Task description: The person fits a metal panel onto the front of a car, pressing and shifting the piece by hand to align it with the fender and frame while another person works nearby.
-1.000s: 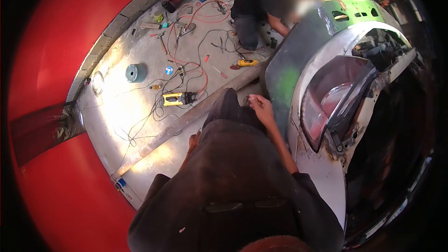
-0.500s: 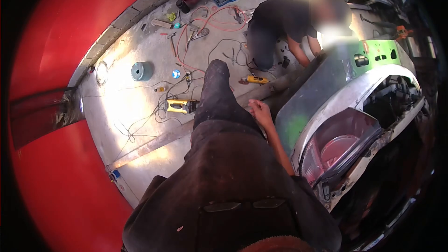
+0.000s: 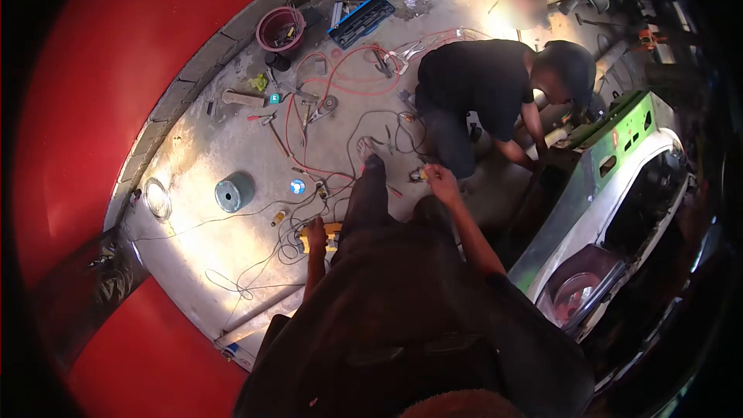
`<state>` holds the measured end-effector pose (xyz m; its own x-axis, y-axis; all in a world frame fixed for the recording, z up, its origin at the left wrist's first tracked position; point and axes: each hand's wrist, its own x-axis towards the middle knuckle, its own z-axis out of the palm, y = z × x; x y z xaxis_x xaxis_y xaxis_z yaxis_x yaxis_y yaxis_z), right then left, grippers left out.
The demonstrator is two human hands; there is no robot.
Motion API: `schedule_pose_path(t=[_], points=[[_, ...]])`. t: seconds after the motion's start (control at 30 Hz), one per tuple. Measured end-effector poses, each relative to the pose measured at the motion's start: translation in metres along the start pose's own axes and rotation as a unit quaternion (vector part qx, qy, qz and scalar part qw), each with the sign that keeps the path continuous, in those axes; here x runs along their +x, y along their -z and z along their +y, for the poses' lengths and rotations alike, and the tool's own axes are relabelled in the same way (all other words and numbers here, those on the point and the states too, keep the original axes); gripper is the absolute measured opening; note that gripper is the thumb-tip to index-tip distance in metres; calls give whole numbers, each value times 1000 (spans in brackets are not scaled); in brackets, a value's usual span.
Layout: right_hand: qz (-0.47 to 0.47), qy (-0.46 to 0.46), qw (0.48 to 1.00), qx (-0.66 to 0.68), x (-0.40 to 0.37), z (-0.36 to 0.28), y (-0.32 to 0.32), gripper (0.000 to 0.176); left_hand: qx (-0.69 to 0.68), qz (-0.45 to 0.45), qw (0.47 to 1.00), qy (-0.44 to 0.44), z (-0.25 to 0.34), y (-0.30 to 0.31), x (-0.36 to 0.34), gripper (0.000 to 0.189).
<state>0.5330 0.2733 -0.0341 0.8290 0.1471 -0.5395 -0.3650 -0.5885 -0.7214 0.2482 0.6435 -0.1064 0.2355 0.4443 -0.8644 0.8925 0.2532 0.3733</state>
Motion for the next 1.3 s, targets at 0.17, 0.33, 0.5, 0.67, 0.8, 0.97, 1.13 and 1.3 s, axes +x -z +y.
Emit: schedule_pose_path(t=[0.17, 0.33, 0.5, 0.67, 0.8, 0.97, 1.13, 1.3], points=[[96, 65, 990, -86, 72, -60, -9, 41, -200, 15, 974, -109, 152, 44, 7, 59], [24, -32, 997, -58, 104, -99, 15, 44, -73, -11, 985, -159, 227, 32, 66, 51], [52, -69, 989, -122, 121, -49, 18, 48, 192, -17, 914, -357, 349, -25, 45, 51], [-83, -107, 974, -181, 142, 76, -11, 42, 241, -41, 868, -433, 424, -74, 62, 57], [-74, -262, 960, -68, 132, 17, -5, 35, 255, -57, 864, -430, 461, -83, 95, 58], [19, -352, 930, 106, 174, -22, -5, 43, 299, 12, 879, -371, 518, -37, 168, 62], [137, -248, 938, 200, 249, -72, 16, 46, 406, 64, 879, -242, 543, 25, 253, 80], [213, -319, 845, 374, 309, -114, 30, 43, 545, 13, 804, -240, 646, -70, 258, 78]])
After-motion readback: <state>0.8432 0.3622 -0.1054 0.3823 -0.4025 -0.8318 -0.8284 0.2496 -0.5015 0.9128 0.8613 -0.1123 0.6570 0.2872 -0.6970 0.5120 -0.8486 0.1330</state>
